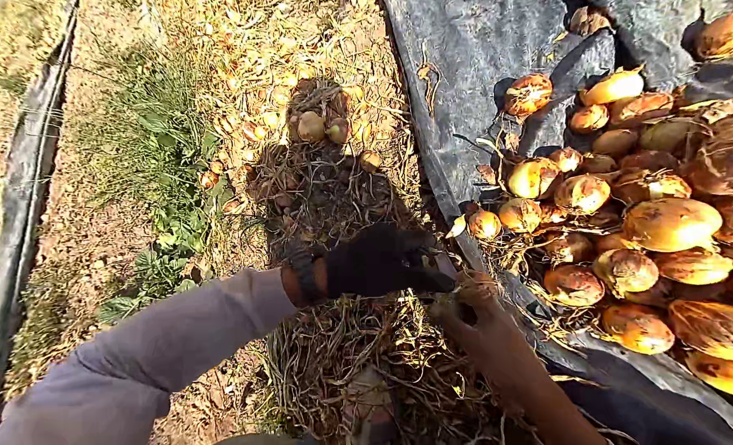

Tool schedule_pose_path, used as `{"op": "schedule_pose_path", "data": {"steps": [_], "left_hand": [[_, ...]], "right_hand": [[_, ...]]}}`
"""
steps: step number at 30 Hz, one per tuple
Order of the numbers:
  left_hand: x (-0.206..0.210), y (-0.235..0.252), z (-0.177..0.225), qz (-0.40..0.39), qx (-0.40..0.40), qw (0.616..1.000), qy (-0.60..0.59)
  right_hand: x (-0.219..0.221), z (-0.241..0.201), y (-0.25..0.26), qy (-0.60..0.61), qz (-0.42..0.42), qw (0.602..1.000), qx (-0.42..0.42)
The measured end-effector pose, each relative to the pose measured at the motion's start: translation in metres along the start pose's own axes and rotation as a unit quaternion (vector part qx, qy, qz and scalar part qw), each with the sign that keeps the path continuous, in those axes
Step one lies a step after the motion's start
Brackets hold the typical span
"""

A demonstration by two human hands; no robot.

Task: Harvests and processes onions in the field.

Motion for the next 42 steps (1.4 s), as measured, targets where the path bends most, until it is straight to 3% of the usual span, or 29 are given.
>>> {"op": "schedule_pose_path", "data": {"steps": [2,4,6,8,11,15,19,22,24,26,28,30,32,35,37,40,42], "left_hand": [[-0.014,0.0,-0.059,0.037,-0.048,0.995,0.081],[-0.039,-0.008,-0.141,0.074,-0.149,0.964,0.205],[-0.059,-0.025,-0.222,0.022,-0.274,0.914,0.299],[-0.068,-0.043,-0.284,-0.04,-0.335,0.882,0.329],[-0.066,-0.05,-0.32,-0.11,-0.353,0.889,0.271],[-0.07,-0.062,-0.339,-0.05,-0.314,0.938,0.136],[-0.075,-0.065,-0.295,0.019,-0.277,0.958,0.077],[-0.059,-0.046,-0.208,0.094,-0.158,0.982,-0.048],[-0.031,-0.028,-0.144,0.038,-0.056,0.988,-0.141],[0.005,-0.017,-0.088,-0.037,0.021,0.962,-0.271],[0.026,-0.015,-0.048,-0.094,0.03,0.922,-0.375],[0.026,-0.02,-0.027,-0.086,0.004,0.909,-0.409],[0.017,-0.023,-0.021,-0.058,-0.007,0.938,-0.343],[-0.002,-0.027,-0.022,-0.022,-0.023,0.99,-0.136],[-0.013,-0.029,-0.008,0.024,-0.021,0.999,0.011],[-0.007,-0.029,0.028,0.07,-0.007,0.995,0.077],[0.019,-0.033,0.038,0.065,0.088,0.99,0.091]], "right_hand": [[-0.02,-0.005,0.001,0.05,0.072,0.995,-0.049],[-0.053,-0.007,0.003,0.155,0.137,0.974,-0.088],[-0.074,-0.01,0.005,0.256,0.149,0.951,-0.089],[-0.07,-0.007,0.012,0.274,0.135,0.95,-0.063],[-0.04,0.002,0.025,0.175,0.08,0.981,-0.006],[-0.024,-0.001,0.029,0.105,0.021,0.994,0.005],[-0.016,0.005,0.033,0.107,-0.021,0.994,0.025],[-0.004,0.003,0.033,0.113,-0.038,0.992,0.035],[0.004,-0.003,0.03,0.136,-0.042,0.99,0.015],[0.009,-0.013,0.018,0.167,-0.046,0.985,-0.019],[0.007,-0.019,0.004,0.229,-0.039,0.972,-0.034],[0.0,-0.025,-0.008,0.289,-0.041,0.956,-0.021],[-0.003,-0.027,-0.016,0.302,-0.08,0.949,-0.041],[0.002,-0.029,-0.028,0.228,-0.164,0.949,-0.142],[0.005,-0.029,-0.037,0.193,-0.174,0.951,-0.168],[-0.005,-0.014,-0.035,0.206,-0.101,0.969,-0.093],[-0.016,-0.007,-0.035,0.195,-0.102,0.974,-0.046]]}}
Point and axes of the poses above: each hand's wrist, its own y-axis towards the middle knuckle, its own x-axis out of the palm, z = x × y, the point moved 2 cm from there along y, towards the middle knuckle, and after that the axes turned 14 degrees about x, right-handed, at the moved point
